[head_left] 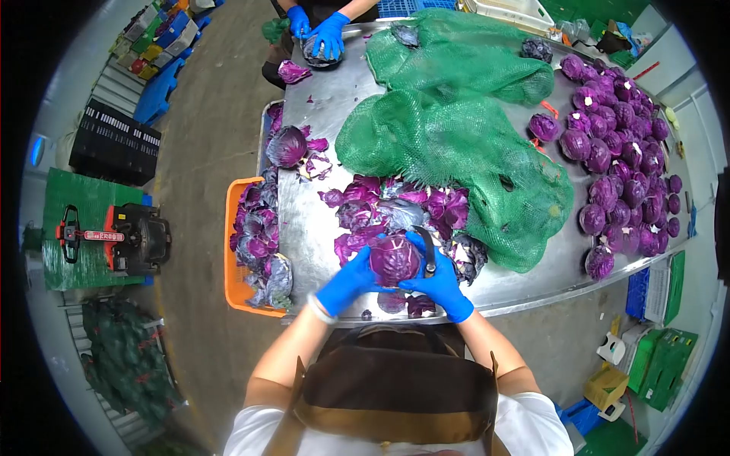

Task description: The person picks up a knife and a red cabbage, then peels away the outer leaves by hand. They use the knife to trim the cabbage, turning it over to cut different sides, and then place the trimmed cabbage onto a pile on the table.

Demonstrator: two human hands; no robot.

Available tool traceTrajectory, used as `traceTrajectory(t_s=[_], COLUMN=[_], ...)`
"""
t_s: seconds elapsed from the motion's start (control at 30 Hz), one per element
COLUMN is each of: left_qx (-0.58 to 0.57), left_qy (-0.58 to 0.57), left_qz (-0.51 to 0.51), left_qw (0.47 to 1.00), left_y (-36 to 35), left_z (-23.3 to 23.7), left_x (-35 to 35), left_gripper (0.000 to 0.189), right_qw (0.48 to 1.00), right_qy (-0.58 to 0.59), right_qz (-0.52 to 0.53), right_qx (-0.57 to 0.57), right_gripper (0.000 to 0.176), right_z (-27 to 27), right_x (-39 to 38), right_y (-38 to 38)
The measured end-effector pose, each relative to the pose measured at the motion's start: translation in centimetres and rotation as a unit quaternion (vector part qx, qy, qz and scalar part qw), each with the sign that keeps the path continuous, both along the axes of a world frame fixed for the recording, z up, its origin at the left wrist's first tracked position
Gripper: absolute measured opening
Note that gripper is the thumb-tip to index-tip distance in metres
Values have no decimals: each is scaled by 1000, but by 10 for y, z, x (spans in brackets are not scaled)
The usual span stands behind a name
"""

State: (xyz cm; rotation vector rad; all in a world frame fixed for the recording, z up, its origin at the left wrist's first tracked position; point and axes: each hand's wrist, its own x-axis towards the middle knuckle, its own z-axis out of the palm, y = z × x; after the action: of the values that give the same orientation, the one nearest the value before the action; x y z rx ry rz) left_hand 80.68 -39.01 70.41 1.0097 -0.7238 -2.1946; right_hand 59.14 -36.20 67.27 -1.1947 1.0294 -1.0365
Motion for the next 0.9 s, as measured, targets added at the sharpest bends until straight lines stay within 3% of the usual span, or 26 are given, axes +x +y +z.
traceTrajectory(t_s=[0.07, 0.13, 0.23, 0.27, 0.47, 0.5, 0.6, 0.63, 0.73, 0.87, 0.9], left_qx=[-175, -134, -291, -290, -371, -351, -350, -352, -427, -464, -500], left_qy=[-159, -134, -258, -257, -286, -260, -272, -270, -301, -376, -400], left_qz=[27, 49, -38, -51, -113, -100, -93, -86, 2, 42, 21], left_qw=[971, 981, 920, 920, 876, 894, 891, 892, 853, 801, 768], left_y=[8, 4, 2, 2, 3, 5, 6, 5, 5, -5, -8], left_z=[-16, -9, -5, -6, -3, -11, -5, 4, 2, 5, 10], left_x=[-2, 4, 17, 17, 17, 17, 13, 8, 2, 4, 3], left_gripper=[85, 94, 97, 98, 102, 106, 110, 114, 111, 104, 103], right_qw=[999, 995, 976, 964, 827, 827, 857, 926, 926, 968, 961], right_qy=[38, 85, 172, 195, 378, 412, 466, 298, 299, 156, 172], right_qz=[18, 13, 10, 42, 175, 169, -27, -155, -221, -147, -150], right_qx=[20, -48, -131, -173, -378, -344, -217, -174, -68, -132, -158], right_gripper=[87, 74, 56, 56, 48, 39, 22, 15, 15, 25, 24], right_z=[12, 16, 41, 42, 51, 47, 23, 11, 3, 33, 47], right_x=[4, 2, -7, -10, -17, -9, 7, -3, -29, 0, 6], right_y=[-8, -19, -29, -31, -36, -31, -25, -37, -56, -30, -34])
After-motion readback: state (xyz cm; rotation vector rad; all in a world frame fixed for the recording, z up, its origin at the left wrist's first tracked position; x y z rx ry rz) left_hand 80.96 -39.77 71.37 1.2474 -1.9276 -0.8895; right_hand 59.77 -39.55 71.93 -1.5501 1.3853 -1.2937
